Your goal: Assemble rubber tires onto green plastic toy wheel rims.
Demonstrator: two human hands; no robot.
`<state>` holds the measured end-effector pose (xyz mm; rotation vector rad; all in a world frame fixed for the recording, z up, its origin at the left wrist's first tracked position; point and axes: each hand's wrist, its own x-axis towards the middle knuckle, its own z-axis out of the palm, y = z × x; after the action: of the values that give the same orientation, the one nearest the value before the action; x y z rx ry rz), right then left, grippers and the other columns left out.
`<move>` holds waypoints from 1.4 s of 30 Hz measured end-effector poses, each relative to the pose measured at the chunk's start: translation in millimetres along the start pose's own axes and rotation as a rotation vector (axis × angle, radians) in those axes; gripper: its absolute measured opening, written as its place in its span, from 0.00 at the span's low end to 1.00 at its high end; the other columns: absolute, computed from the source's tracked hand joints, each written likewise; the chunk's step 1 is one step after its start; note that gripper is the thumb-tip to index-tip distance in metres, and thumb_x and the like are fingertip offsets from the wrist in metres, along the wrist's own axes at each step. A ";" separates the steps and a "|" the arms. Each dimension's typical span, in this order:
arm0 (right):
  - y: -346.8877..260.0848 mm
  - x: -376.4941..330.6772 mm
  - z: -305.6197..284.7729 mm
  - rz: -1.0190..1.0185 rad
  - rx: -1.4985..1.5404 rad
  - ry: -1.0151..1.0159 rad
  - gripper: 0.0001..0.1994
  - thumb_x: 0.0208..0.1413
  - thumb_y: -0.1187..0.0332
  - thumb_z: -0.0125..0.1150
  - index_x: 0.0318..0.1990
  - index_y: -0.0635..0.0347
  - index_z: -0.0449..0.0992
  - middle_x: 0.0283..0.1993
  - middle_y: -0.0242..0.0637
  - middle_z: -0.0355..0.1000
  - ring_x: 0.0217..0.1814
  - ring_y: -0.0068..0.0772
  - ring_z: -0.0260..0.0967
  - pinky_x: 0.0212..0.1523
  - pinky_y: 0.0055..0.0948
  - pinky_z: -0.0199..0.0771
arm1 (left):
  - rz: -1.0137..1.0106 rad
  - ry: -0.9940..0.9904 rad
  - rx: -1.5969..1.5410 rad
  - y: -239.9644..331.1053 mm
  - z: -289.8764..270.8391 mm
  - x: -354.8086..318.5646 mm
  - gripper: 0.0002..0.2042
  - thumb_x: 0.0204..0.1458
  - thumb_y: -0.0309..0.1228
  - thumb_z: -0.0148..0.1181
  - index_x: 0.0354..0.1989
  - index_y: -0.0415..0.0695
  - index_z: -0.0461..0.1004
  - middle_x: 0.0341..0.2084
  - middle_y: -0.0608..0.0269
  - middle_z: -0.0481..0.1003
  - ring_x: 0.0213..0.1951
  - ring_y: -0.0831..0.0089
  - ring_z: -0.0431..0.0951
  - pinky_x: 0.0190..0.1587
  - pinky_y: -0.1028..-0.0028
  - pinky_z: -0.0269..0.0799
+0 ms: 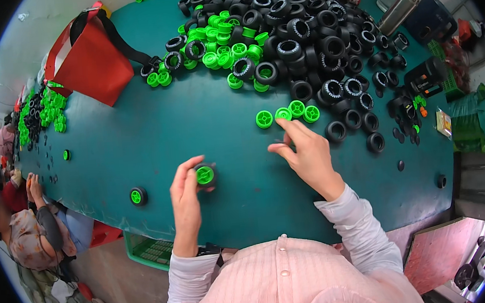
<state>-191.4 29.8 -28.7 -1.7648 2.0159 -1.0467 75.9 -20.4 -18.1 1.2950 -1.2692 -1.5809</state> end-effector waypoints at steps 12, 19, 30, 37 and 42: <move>-3.4 18.6 6.5 0.006 -0.100 -0.174 0.17 0.52 0.60 0.72 0.44 0.57 0.75 0.22 0.38 0.73 0.24 0.44 0.74 0.25 0.39 0.69 | 0.604 0.202 0.995 38.3 -0.5 19.9 0.19 0.55 0.26 0.64 0.57 0.41 0.73 0.54 0.49 0.69 0.54 0.50 0.73 0.57 0.61 0.69; -10.9 -23.7 -29.8 0.263 0.194 -0.229 0.16 0.50 0.62 0.74 0.42 0.60 0.78 0.19 0.35 0.69 0.20 0.33 0.68 0.25 0.33 0.65 | 0.661 -0.058 1.030 58.7 88.6 147.6 0.30 0.51 0.30 0.71 0.63 0.47 0.67 0.50 0.49 0.70 0.51 0.48 0.76 0.51 0.57 0.74; 26.5 -41.0 -24.4 0.470 0.574 -0.142 0.15 0.54 0.66 0.73 0.45 0.63 0.78 0.21 0.29 0.69 0.23 0.17 0.63 0.25 0.25 0.63 | 0.430 -0.417 0.871 34.2 102.3 115.9 0.28 0.45 0.27 0.74 0.56 0.49 0.71 0.43 0.57 0.71 0.36 0.60 0.78 0.41 0.63 0.75; 22.4 -32.1 -26.3 0.522 0.789 -0.160 0.18 0.57 0.73 0.67 0.54 0.64 0.73 0.32 0.30 0.74 0.29 0.12 0.64 0.27 0.18 0.62 | 0.348 -0.446 0.980 35.2 99.8 56.8 0.29 0.44 0.30 0.76 0.55 0.47 0.70 0.43 0.56 0.71 0.37 0.57 0.78 0.41 0.61 0.76; 12.1 -31.1 -40.0 0.609 0.967 -0.239 0.20 0.60 0.74 0.64 0.59 0.60 0.70 0.44 0.38 0.79 0.29 0.09 0.64 0.22 0.14 0.58 | 0.411 -0.258 0.889 33.1 92.8 25.2 0.31 0.42 0.25 0.76 0.57 0.44 0.69 0.48 0.56 0.71 0.46 0.59 0.78 0.42 0.66 0.78</move>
<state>-218.4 72.7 -16.5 -0.6756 1.3495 -1.2009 -21.8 -30.0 8.2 1.1988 -2.3840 -0.9078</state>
